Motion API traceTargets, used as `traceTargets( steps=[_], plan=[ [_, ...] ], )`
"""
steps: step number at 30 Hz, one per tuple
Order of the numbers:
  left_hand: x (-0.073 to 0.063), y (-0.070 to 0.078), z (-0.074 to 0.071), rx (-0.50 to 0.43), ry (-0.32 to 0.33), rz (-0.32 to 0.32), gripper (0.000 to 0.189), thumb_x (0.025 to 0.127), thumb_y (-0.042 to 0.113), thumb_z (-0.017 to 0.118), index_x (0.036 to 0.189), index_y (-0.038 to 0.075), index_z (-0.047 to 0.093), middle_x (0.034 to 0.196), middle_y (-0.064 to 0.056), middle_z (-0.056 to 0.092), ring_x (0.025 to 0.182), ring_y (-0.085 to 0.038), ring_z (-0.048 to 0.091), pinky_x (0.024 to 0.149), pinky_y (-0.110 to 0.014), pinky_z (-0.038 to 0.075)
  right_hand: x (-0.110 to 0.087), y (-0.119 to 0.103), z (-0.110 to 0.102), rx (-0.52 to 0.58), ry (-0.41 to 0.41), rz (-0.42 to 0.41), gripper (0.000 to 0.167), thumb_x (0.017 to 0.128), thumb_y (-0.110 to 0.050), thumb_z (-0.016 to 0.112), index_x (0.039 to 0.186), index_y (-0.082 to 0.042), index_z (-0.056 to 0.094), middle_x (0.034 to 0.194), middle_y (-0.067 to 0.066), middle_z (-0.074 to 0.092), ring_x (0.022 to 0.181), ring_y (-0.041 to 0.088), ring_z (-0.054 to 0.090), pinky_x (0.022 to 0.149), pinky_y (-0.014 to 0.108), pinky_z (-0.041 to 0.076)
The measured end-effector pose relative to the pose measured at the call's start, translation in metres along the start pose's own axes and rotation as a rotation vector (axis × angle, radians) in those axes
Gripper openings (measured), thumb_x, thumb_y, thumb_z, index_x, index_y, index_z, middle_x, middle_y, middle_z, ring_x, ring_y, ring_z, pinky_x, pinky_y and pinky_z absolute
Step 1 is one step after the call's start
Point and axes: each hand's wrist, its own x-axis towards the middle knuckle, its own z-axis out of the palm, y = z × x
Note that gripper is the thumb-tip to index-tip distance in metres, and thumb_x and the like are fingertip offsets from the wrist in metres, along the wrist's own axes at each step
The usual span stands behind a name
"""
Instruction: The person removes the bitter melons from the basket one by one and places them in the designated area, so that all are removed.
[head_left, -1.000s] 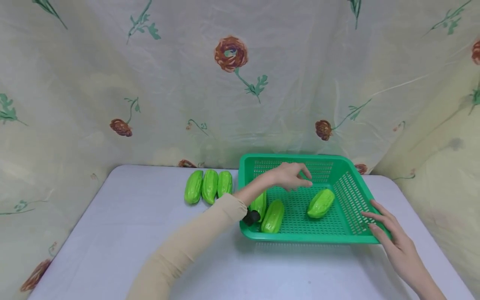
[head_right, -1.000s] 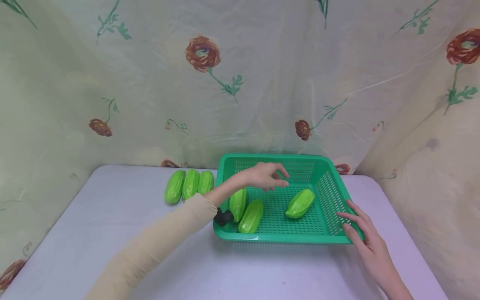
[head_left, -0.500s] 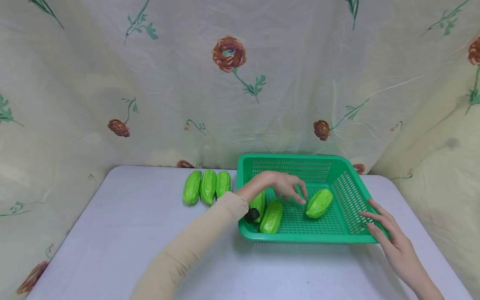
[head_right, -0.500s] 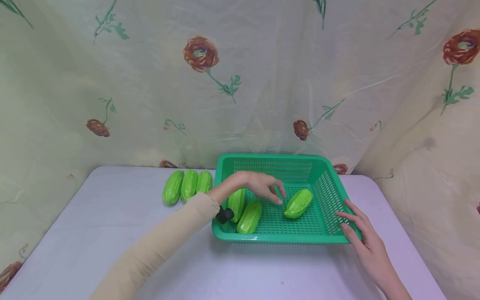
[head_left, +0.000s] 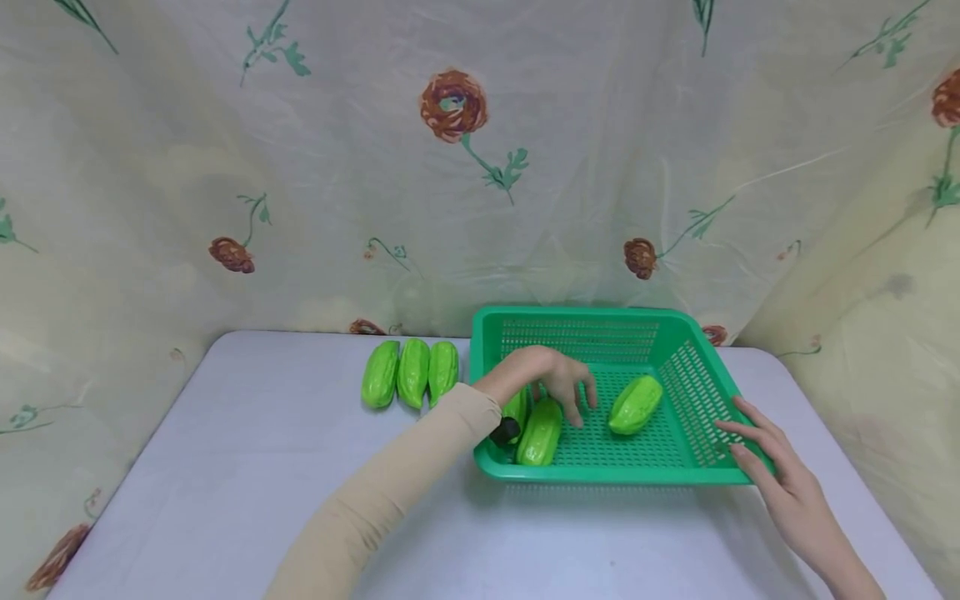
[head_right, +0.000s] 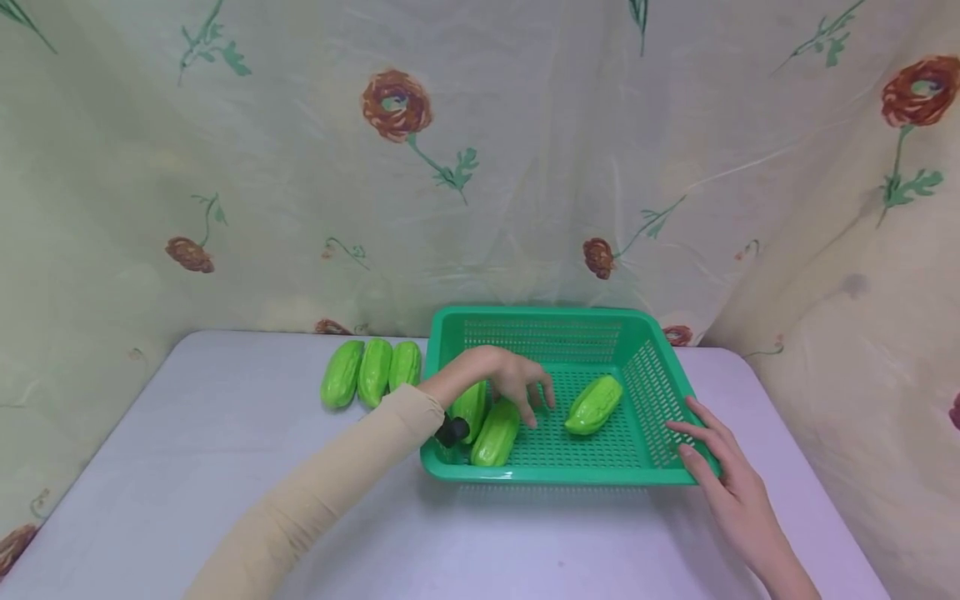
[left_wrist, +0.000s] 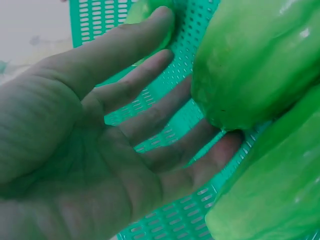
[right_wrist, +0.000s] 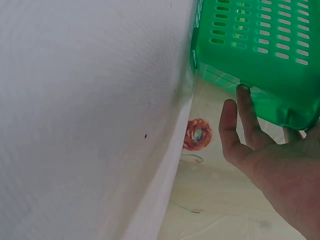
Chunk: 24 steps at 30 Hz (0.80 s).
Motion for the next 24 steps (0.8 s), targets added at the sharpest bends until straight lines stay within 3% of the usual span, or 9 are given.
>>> traceTargets(
  steps=[9, 18, 24],
  plan=[
    [-0.003, 0.002, -0.003, 0.014, -0.045, -0.066, 0.077, 0.093, 0.025, 0.086, 0.162, 0.030, 0.050, 0.171, 0.002, 0.047, 0.157, -0.014, 0.047, 0.099, -0.032, 0.061, 0.000, 0.000, 0.000, -0.008, -0.002, -0.001, 0.037, 0.115, -0.012, 0.051, 0.150, -0.009, 0.059, 0.178, -0.018, 0.026, 0.156, -0.020, 0.015, 0.104, -0.006, 0.018],
    [-0.010, 0.006, -0.007, 0.133, -0.063, -0.143, 0.070, 0.093, 0.035, 0.086, 0.156, 0.036, 0.057, 0.166, 0.008, 0.053, 0.151, -0.010, 0.050, 0.097, -0.026, 0.061, 0.000, 0.000, 0.000, -0.007, 0.000, -0.009, 0.036, 0.115, -0.011, 0.051, 0.150, -0.008, 0.060, 0.178, -0.016, 0.027, 0.157, -0.019, 0.016, 0.104, -0.006, 0.020],
    [-0.014, 0.009, -0.009, 0.187, -0.111, -0.155, 0.063, 0.094, 0.034, 0.085, 0.152, 0.038, 0.061, 0.168, 0.008, 0.050, 0.154, -0.013, 0.049, 0.101, -0.027, 0.058, 0.000, -0.001, 0.000, -0.005, 0.001, -0.017, 0.036, 0.114, -0.011, 0.051, 0.149, -0.007, 0.060, 0.178, -0.017, 0.027, 0.155, -0.021, 0.017, 0.103, -0.006, 0.021]
  ],
)
